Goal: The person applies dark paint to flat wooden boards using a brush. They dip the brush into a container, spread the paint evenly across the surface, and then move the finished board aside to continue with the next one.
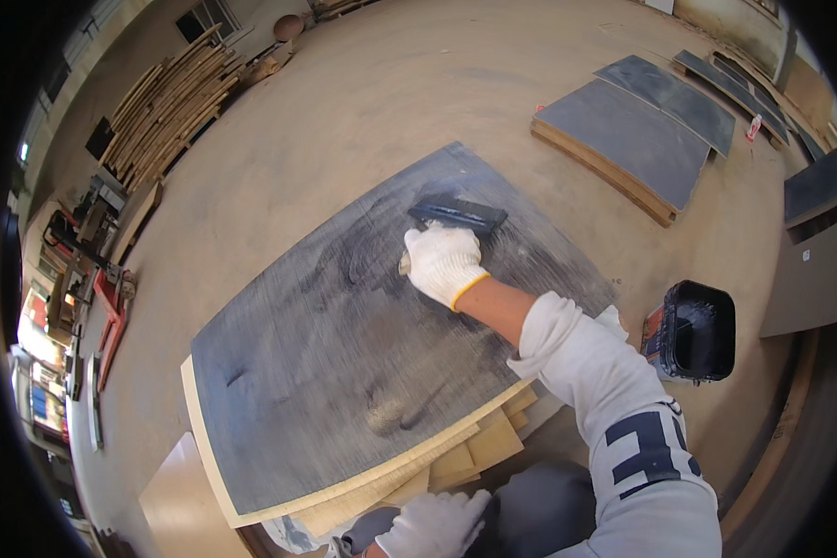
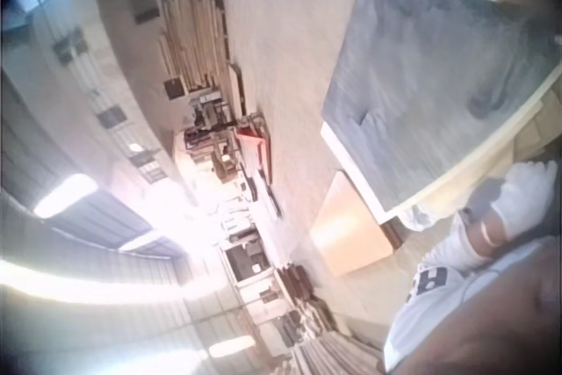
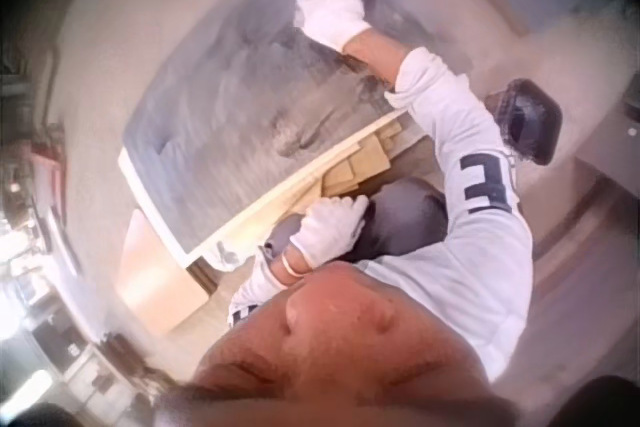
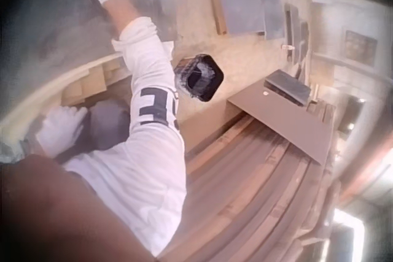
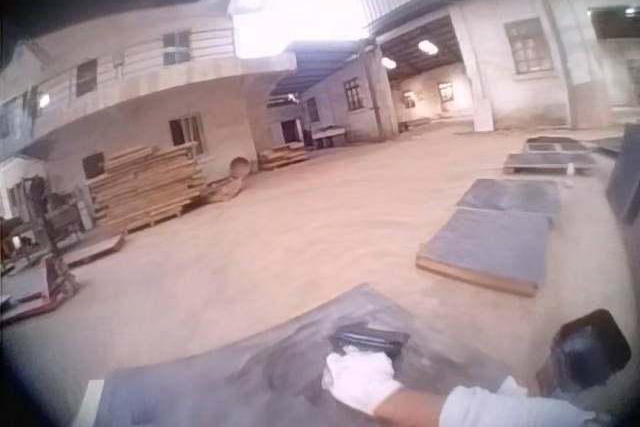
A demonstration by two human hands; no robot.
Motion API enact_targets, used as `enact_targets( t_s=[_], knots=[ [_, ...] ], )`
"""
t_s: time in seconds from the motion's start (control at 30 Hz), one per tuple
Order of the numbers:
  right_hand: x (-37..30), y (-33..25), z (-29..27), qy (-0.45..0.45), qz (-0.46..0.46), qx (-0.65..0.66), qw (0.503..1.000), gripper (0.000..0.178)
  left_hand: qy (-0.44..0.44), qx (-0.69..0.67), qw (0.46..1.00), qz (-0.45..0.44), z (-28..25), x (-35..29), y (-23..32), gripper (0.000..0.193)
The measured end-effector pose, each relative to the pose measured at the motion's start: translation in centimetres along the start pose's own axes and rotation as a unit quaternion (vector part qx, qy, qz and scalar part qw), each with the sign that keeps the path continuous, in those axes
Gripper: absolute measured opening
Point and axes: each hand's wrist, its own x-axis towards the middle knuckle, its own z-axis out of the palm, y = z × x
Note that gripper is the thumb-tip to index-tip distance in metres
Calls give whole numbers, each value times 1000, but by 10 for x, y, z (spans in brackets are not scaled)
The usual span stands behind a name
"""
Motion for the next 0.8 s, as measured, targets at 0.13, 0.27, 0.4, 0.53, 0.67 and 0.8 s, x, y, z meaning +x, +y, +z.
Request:
enact_targets(
  t_s=[0.13,0.27,0.4,0.53,0.67,0.8],
  knots=[
    [68,31,-2,10,79,-52,995,32,-13,28,999,-9,-5,6,10,27],
    [77,-10,-10,-52,17,-59,997,46,8,9,1000,-7,2,2,5,29],
    [87,-30,-14,-38,33,-13,999,54,1,20,1000,-15,1,2,10,30],
    [106,19,-22,-8,60,-15,998,49,17,36,999,16,4,10,14,30],
    [20,-43,-48,-115,-3,2,993,49,34,21,999,-8,8,-4,5,32],
    [-5,-24,-52,-111,43,-7,993,51,22,38,999,-2,10,4,9,32]
  ],
)
